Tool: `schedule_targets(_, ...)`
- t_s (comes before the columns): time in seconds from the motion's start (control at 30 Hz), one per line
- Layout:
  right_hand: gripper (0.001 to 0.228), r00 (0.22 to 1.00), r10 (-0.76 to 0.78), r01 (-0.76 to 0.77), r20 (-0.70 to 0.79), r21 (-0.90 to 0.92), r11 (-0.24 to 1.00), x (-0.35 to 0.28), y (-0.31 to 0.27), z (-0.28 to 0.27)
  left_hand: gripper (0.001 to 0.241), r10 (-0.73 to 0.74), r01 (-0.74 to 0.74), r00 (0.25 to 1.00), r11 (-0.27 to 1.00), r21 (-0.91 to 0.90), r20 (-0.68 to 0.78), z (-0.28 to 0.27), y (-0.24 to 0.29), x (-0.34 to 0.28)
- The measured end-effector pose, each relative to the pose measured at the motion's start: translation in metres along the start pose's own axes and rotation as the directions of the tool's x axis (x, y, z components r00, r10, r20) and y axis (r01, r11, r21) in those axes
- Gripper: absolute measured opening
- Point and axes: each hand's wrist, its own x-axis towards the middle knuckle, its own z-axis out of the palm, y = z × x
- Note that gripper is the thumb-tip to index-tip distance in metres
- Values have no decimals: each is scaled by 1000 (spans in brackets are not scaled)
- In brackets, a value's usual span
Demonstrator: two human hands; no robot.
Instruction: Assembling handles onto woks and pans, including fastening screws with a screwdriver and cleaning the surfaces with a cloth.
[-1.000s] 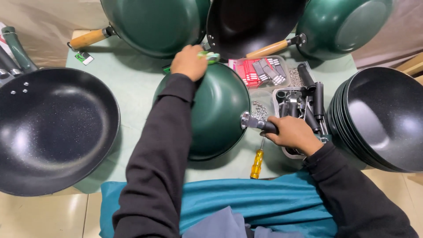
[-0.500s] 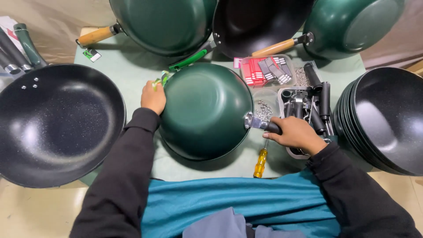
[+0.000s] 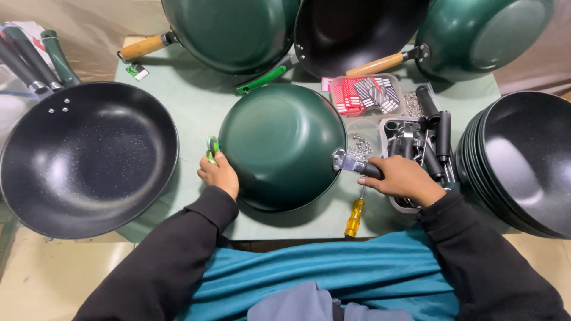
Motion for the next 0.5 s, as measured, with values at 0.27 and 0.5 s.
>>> schedule_targets(0.27,52,1000,26,-26,-16,7,1000,-4,-3,0,72,-37,37,999,999,-3,22,5,5,-76)
schedule_targets(0.5,53,1000,21,-20,-20,21,1000,-6,-5,0,86,404,-404,911,915,-22,75,14,10,-158)
